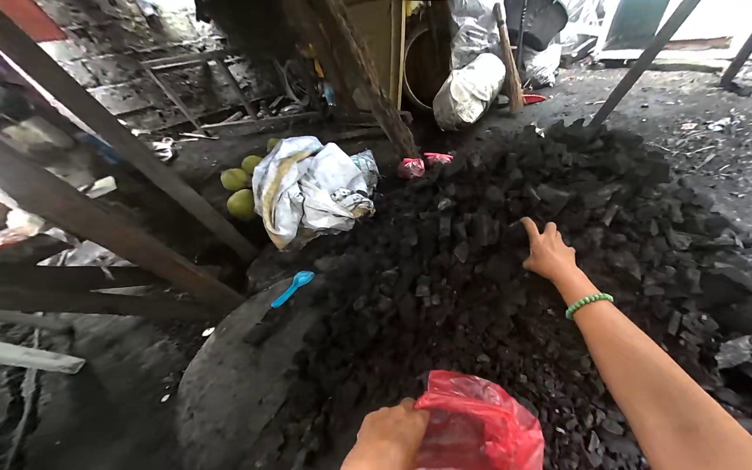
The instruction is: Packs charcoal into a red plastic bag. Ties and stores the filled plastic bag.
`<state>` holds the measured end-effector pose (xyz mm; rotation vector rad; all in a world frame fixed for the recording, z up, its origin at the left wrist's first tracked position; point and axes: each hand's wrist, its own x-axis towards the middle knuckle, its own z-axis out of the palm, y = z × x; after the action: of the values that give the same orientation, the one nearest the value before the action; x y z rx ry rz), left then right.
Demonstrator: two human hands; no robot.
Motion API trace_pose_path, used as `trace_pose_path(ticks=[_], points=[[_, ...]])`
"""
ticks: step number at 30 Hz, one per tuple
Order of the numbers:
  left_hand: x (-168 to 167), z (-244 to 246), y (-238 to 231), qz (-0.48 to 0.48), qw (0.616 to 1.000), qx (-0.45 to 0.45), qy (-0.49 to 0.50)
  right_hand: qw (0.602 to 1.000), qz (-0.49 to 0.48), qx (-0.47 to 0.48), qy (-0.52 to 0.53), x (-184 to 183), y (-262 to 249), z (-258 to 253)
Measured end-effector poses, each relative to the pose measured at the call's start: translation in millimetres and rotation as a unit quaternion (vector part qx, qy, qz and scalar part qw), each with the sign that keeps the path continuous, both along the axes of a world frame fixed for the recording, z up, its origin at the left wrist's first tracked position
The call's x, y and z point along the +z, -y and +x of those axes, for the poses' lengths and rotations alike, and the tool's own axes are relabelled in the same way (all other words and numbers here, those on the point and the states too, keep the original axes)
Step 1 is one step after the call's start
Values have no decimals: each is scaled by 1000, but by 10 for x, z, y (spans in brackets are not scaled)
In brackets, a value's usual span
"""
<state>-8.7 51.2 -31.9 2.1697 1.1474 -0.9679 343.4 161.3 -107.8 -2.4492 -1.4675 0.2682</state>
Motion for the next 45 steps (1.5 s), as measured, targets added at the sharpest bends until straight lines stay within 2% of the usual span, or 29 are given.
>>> trace_pose_path(ticks=[10, 13, 18, 22, 25, 26, 29, 31, 32, 33, 34, 38, 40, 42, 45], points=[[-85, -137, -134, 10, 1000, 3, -20, 989, -1, -128, -75, -139, 691, -214], [-96, -174, -154, 14, 1000, 0, -24, 985, -3, -153, -81, -348, 1066, -361], [-134, -269, -205, 22, 1000, 12, -17, 961, -30, -220, -162, -854, 1623, -542], [-173, -350, -264, 27, 999, 24, -14, 935, -33, -255, -244, -1058, 1990, -728], [-196, -456, -319, 49, 997, 62, 2, 882, 52, -291, -368, -1267, 2187, -784], [-204, -504, -341, 61, 995, 77, 11, 842, 84, -302, -439, -1334, 2253, -792], [-224, -642, -409, 93, 989, 110, 33, 689, 129, -358, -617, -1507, 2455, -800], [-238, -697, -447, 100, 988, 112, 32, 600, 181, -388, -676, -1597, 2597, -814], [-241, -711, -457, 102, 988, 114, 32, 570, 206, -404, -685, -1624, 2653, -824], [-246, -724, -460, 104, 987, 116, 33, 556, 221, -422, -682, -1649, 2702, -834], [-258, -737, -462, 106, 987, 115, 34, 560, 227, -430, -671, -1680, 2761, -837], [-283, -736, -454, 121, 985, 113, 45, 623, 246, -414, -616, -1759, 2899, -849], [-249, -698, -446, 121, 985, 116, 49, 607, 288, -404, -621, -1743, 2848, -850], [-227, -678, -435, 124, 983, 120, 59, 569, 332, -401, -636, -1662, 2788, -855], [-185, -701, -425, 149, 974, 142, 97, 545, 393, -401, -622, -1295, 2730, -913]])
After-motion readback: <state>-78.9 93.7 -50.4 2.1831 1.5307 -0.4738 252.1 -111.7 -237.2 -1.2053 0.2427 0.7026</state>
